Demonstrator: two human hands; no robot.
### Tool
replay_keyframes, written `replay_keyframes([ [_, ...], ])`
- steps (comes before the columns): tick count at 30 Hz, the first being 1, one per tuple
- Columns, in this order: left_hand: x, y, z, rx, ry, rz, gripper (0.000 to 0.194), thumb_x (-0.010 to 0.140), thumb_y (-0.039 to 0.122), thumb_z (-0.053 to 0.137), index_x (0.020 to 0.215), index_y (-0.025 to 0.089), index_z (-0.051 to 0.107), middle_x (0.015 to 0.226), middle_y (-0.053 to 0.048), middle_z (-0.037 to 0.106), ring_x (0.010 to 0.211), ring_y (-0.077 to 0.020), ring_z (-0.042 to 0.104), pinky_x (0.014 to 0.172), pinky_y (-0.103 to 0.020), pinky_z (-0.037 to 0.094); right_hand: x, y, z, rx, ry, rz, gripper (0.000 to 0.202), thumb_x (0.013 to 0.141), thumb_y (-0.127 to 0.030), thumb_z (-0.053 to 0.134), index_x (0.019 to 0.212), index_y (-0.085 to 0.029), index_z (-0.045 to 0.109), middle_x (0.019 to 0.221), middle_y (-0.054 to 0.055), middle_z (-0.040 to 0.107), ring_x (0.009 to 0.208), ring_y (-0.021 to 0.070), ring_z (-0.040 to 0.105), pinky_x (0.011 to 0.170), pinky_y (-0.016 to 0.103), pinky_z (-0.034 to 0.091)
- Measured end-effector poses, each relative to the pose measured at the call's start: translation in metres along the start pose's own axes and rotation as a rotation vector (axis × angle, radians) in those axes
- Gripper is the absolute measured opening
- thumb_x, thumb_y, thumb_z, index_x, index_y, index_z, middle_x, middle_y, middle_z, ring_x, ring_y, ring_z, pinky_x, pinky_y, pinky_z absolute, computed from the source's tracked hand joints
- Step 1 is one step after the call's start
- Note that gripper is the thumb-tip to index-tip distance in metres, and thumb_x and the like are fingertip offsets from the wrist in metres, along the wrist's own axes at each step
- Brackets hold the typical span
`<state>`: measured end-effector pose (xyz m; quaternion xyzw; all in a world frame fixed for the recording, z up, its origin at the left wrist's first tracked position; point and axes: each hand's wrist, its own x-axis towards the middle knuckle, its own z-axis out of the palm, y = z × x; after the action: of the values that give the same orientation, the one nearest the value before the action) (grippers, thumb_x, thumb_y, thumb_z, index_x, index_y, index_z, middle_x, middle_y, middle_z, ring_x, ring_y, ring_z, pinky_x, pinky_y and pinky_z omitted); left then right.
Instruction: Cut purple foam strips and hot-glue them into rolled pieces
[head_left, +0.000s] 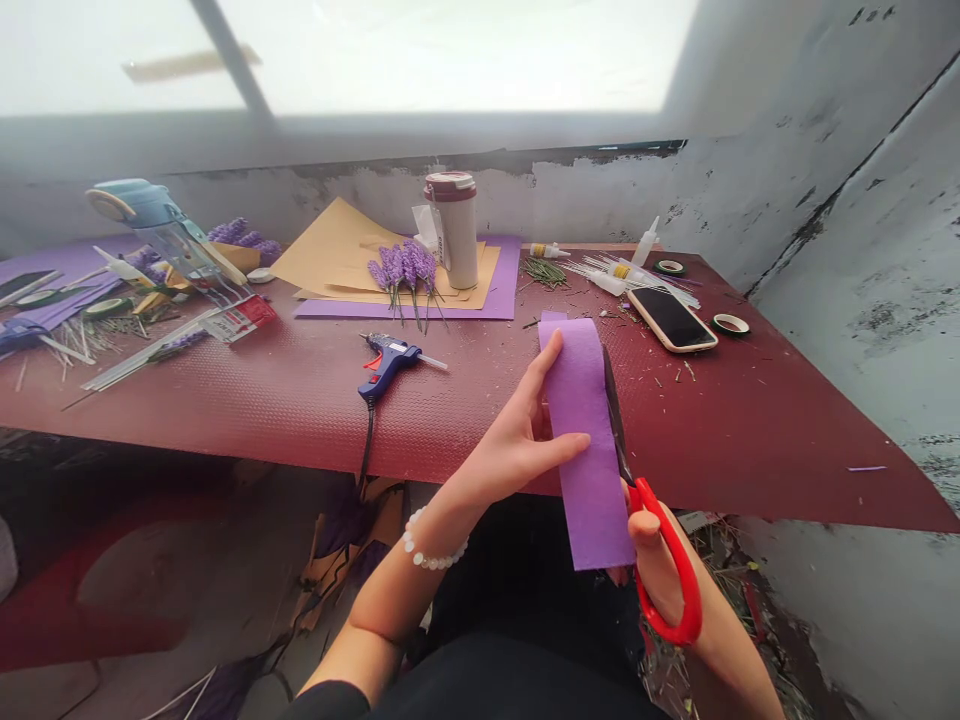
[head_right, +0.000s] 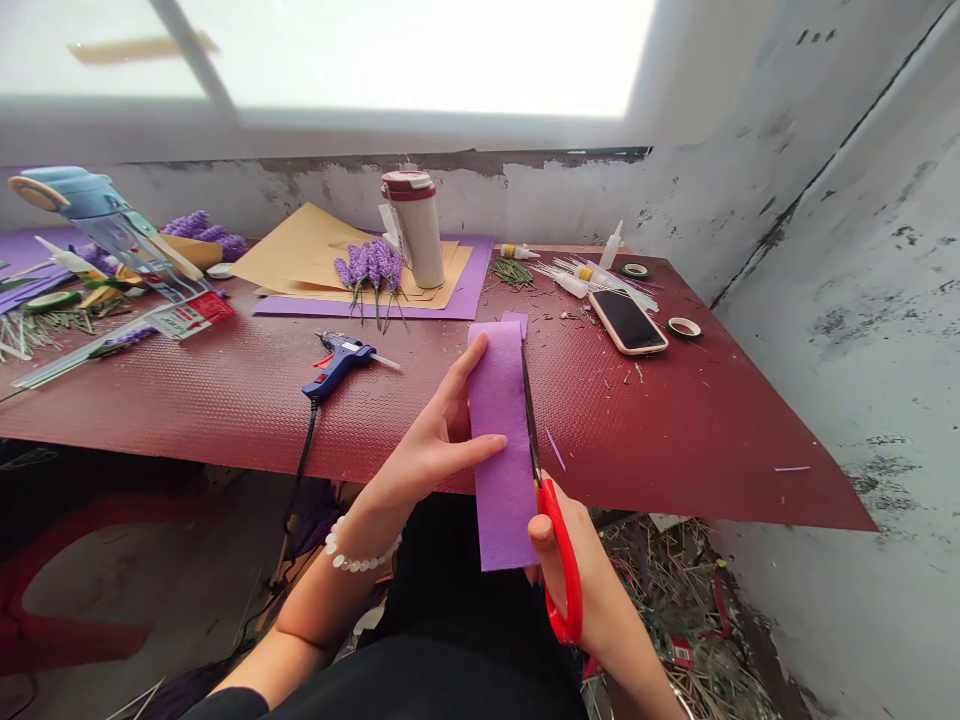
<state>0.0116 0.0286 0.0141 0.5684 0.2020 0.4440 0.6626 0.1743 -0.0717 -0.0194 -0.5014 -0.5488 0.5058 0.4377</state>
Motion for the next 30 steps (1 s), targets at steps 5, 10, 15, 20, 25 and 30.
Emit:
replay_keyframes([
  [5, 0.0, -0.001, 0.0, 0.001, 0.003, 0.009, 0.11, 0.082, 0.032, 0.08, 0.165, 0.029, 0.009, 0.145, -0.013, 0.057, 0.128, -0.0315, 0.059, 0.1, -0.041, 0.058, 0.005, 0.0, 0.002, -0.009, -0.013, 0.025, 0.074, 0.081, -0.094, 0.033, 0.056, -0.026, 0.048, 0.045, -0.002, 0.044, 0.038, 0.0127, 0.039, 0.04, 0.03, 0.033],
  [10, 0.0, -0.001, 0.0, 0.002, 0.012, 0.004, 0.111, 0.081, 0.032, 0.081, 0.165, 0.028, 0.009, 0.144, -0.013, 0.058, 0.126, -0.0304, 0.06, 0.098, -0.04, 0.058, 0.008, -0.01, 0.008, 0.044, -0.003, 0.101, 0.078, 0.071, -0.1, 0.038, 0.053, -0.025, 0.049, 0.039, -0.002, 0.043, 0.029, 0.0108, 0.037, 0.03, 0.026, 0.028],
  [15, 0.0, -0.001, 0.0, 0.003, 0.01, 0.003, 0.114, 0.08, 0.034, 0.082, 0.166, 0.027, 0.008, 0.144, -0.014, 0.058, 0.121, -0.029, 0.062, 0.096, -0.037, 0.058, 0.009, -0.014, 0.01, -0.002, 0.04, 0.158, 0.078, 0.072, -0.099, 0.038, 0.051, -0.024, 0.05, 0.036, 0.0, 0.045, 0.027, 0.0107, 0.039, 0.029, 0.025, 0.031],
  [20, 0.0, -0.003, -0.001, 0.03, 0.008, 0.0, 0.111, 0.081, 0.037, 0.082, 0.165, 0.032, 0.01, 0.142, -0.012, 0.059, 0.123, -0.0313, 0.061, 0.099, -0.041, 0.057, 0.016, -0.011, 0.004, 0.07, 0.227, 0.123, 0.075, 0.068, -0.1, 0.042, 0.061, -0.026, 0.048, 0.039, -0.004, 0.042, 0.029, 0.0112, 0.036, 0.029, 0.026, 0.031],
  [25, -0.001, -0.009, 0.0, 0.012, -0.034, -0.022, 0.108, 0.081, 0.036, 0.082, 0.165, 0.031, 0.015, 0.142, -0.012, 0.058, 0.12, -0.0301, 0.063, 0.104, -0.045, 0.054, 0.03, -0.015, 0.001, -0.026, 0.381, -0.054, 0.06, 0.065, -0.075, 0.079, 0.065, -0.025, 0.046, 0.059, -0.004, 0.048, 0.05, 0.0112, 0.042, 0.045, 0.025, 0.041],
  [30, 0.002, -0.01, -0.003, 0.052, 0.039, -0.053, 0.079, 0.087, 0.036, 0.074, 0.156, 0.023, 0.038, 0.143, -0.01, 0.057, 0.119, -0.0267, 0.06, 0.105, -0.041, 0.051, 0.031, -0.015, 0.002, -0.001, 0.339, -0.074, 0.052, 0.073, -0.053, 0.082, 0.066, -0.025, 0.038, 0.065, -0.004, 0.048, 0.059, 0.0136, 0.047, 0.053, 0.026, 0.045],
])
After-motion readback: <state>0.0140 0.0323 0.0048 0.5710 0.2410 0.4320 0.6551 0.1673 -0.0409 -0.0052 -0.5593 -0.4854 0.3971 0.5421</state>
